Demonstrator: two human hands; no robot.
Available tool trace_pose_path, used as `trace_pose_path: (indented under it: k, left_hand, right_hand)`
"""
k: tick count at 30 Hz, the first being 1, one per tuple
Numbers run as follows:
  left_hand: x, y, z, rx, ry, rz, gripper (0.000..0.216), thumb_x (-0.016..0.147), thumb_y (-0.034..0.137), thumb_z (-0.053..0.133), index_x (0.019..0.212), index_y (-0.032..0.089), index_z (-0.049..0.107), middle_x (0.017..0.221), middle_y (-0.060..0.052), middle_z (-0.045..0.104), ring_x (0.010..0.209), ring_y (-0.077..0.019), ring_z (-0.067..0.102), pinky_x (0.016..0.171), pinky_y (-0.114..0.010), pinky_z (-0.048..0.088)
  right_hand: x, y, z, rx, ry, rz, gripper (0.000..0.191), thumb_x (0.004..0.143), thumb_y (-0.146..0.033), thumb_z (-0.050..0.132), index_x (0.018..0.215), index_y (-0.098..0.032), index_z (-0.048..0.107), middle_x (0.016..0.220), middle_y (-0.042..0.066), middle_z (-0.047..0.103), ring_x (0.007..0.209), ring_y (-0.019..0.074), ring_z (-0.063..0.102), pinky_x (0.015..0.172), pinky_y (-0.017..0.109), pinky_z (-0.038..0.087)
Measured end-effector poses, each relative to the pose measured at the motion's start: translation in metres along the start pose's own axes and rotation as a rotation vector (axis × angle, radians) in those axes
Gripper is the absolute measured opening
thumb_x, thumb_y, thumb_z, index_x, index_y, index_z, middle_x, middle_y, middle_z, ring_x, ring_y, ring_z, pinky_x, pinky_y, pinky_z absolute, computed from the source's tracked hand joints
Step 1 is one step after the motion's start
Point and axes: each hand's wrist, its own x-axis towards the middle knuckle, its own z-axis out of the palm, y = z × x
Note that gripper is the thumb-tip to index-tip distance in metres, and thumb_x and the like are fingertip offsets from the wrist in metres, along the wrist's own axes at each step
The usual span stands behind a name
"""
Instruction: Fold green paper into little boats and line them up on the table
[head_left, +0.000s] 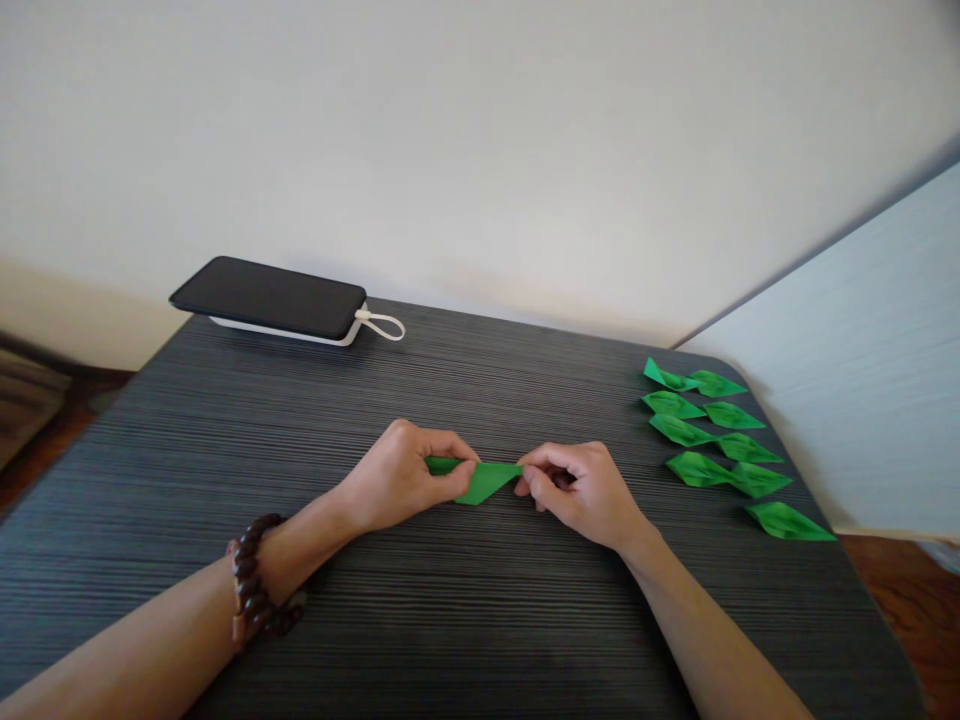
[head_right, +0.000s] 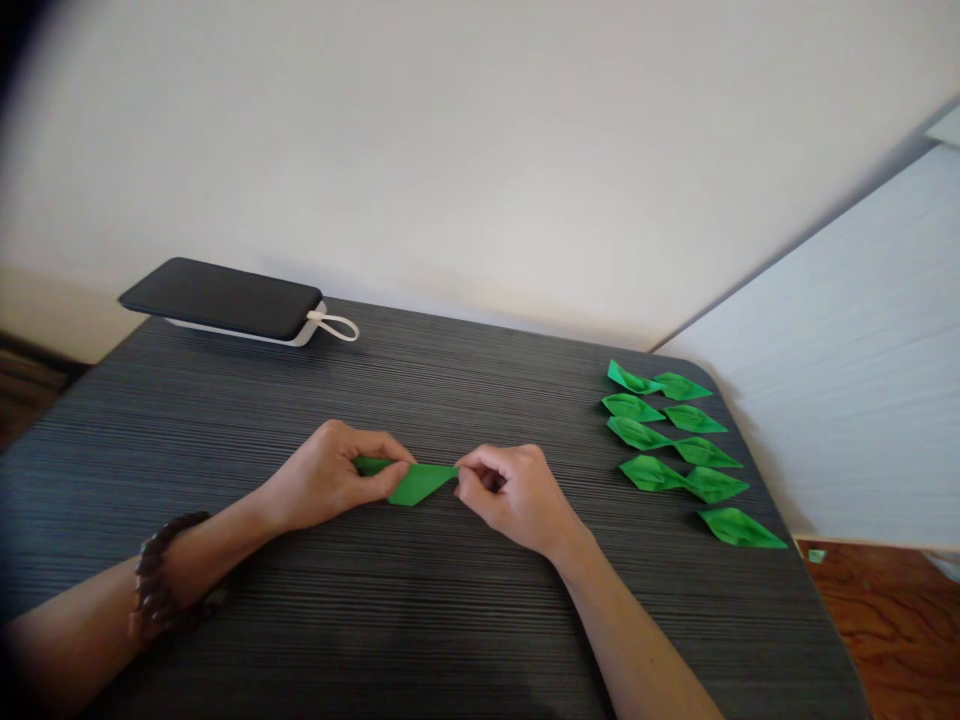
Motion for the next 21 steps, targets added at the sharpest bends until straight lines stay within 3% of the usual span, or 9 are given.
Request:
trace_pose_path:
  k: [6, 9, 12, 17, 21]
  left_hand:
    - [0.000, -0.003, 0.002, -0.011, -0.006, 0.026, 0.017, 0.077, 0.023, 0.056, 0.081, 0.018, 0.072, 0.070, 0.002, 0.071, 0.059, -0.0106, 0.060, 0.054, -0.018, 0.040]
    - [0.000, -0.002, 0.002, -0.003, -0.014, 0.036, 0.019, 0.079, 0.025, 0.055, 0.083, 0.018, 0.072, 0.071, 0.001, 0.071, 0.059, -0.0107, 0.060, 0.054, -0.018, 0.040]
    - [0.001, 0.000, 0.003, -0.009, -0.012, 0.042, 0.019, 0.079, 0.026, 0.056, 0.084, 0.019, 0.072, 0.072, 0.002, 0.071, 0.059, -0.0101, 0.059, 0.056, -0.018, 0.041]
    - [0.001, 0.001, 0.003, 0.016, 0.014, -0.027, 0.020, 0.077, 0.028, 0.056, 0.083, 0.019, 0.073, 0.053, 0.004, 0.060, 0.042, -0.0057, 0.040, 0.042, -0.017, 0.028]
    - [0.001, -0.002, 0.002, -0.014, 0.004, -0.027, 0.022, 0.077, 0.024, 0.055, 0.085, 0.018, 0.073, 0.046, 0.006, 0.050, 0.040, -0.0049, 0.032, 0.039, -0.017, 0.022]
  right_hand:
    - [0.000, -0.003, -0.003, 0.049, 0.013, -0.014, 0.021, 0.087, -0.023, 0.046, 0.082, -0.015, 0.066, 0.057, -0.001, 0.063, 0.046, 0.0075, 0.056, 0.043, 0.016, 0.039]
    - [0.000, -0.005, 0.002, -0.033, 0.012, -0.074, 0.018, 0.086, -0.027, 0.051, 0.087, -0.017, 0.066, 0.060, -0.001, 0.062, 0.048, 0.0075, 0.053, 0.049, 0.018, 0.039]
    - [0.001, -0.003, 0.006, -0.104, 0.009, -0.111, 0.015, 0.084, -0.023, 0.052, 0.081, -0.017, 0.065, 0.063, -0.001, 0.063, 0.050, 0.0075, 0.051, 0.052, 0.019, 0.038]
    - [0.001, 0.003, -0.001, -0.062, -0.015, -0.068, 0.017, 0.085, -0.020, 0.049, 0.078, -0.016, 0.064, 0.058, -0.001, 0.063, 0.045, 0.0065, 0.051, 0.047, 0.018, 0.036]
    - [0.001, 0.002, -0.009, -0.043, -0.051, -0.071, 0.020, 0.086, -0.020, 0.048, 0.077, -0.015, 0.065, 0.049, -0.003, 0.060, 0.041, 0.0063, 0.052, 0.045, 0.016, 0.037]
